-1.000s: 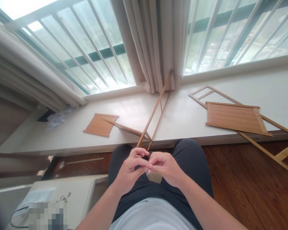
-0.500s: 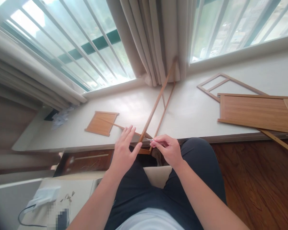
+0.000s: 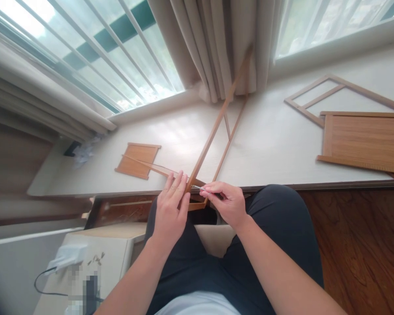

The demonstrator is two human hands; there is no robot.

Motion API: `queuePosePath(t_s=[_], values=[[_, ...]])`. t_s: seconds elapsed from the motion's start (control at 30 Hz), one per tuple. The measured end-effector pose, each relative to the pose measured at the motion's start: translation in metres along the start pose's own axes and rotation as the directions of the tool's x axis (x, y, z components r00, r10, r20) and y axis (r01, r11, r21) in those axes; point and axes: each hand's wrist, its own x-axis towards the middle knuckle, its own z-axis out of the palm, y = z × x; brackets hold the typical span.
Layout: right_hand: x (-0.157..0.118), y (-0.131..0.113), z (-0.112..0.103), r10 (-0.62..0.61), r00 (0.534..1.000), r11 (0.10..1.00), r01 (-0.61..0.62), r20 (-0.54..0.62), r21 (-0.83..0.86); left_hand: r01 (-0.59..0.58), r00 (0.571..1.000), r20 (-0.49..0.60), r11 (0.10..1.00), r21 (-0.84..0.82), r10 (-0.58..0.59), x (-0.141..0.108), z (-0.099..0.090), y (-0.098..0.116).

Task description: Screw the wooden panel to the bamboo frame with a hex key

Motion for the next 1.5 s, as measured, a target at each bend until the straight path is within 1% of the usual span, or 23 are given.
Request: queuePosePath(t_s=[0.13,0.4,0.63,0.83,1.03,1.4,1.5], values=[[-0.003,0.003,0.0,0.017,1.0,1.0,-0.017,0.009,0.009,0.002,1.0,-0.007,1.0,0.012,-0.002,0.0,0.002,0.002],[-0.007,0.009,-0.001,0.057,0.998,0.996,-0.056,-0.017,0.073,0.004,1.0,-0.009,1.0,0.006,-0.004,0.001,0.002,0.003],[-0.007,0.009,0.0,0.046,0.999,0.993,-0.046,0.008,0.105,0.002,1.0,-0.004,1.0,0.012,-0.002,0.004,0.003,0.005],[-0.007,0.009,0.002,0.051,0.998,0.996,-0.049,-0.028,0.069,0.004,1.0,-0.003,1.0,0.012,-0.003,0.007,0.004,0.005],[-0.007,0.009,0.002,0.046,0.998,0.995,-0.041,-0.051,0.095,0.001,1.0,-0.015,1.0,0.01,0.0,0.007,0.005,0.006],[-0.006,0.01,0.002,0.026,0.998,0.997,-0.021,-0.064,0.08,-0.049,0.998,-0.037,0.997,0.066,0.052,0.014,0.01,0.005],[-0.004,0.008,0.003,0.036,0.993,0.993,-0.023,-0.109,0.12,-0.057,0.998,-0.034,0.995,0.081,0.059,0.015,0.01,0.006]])
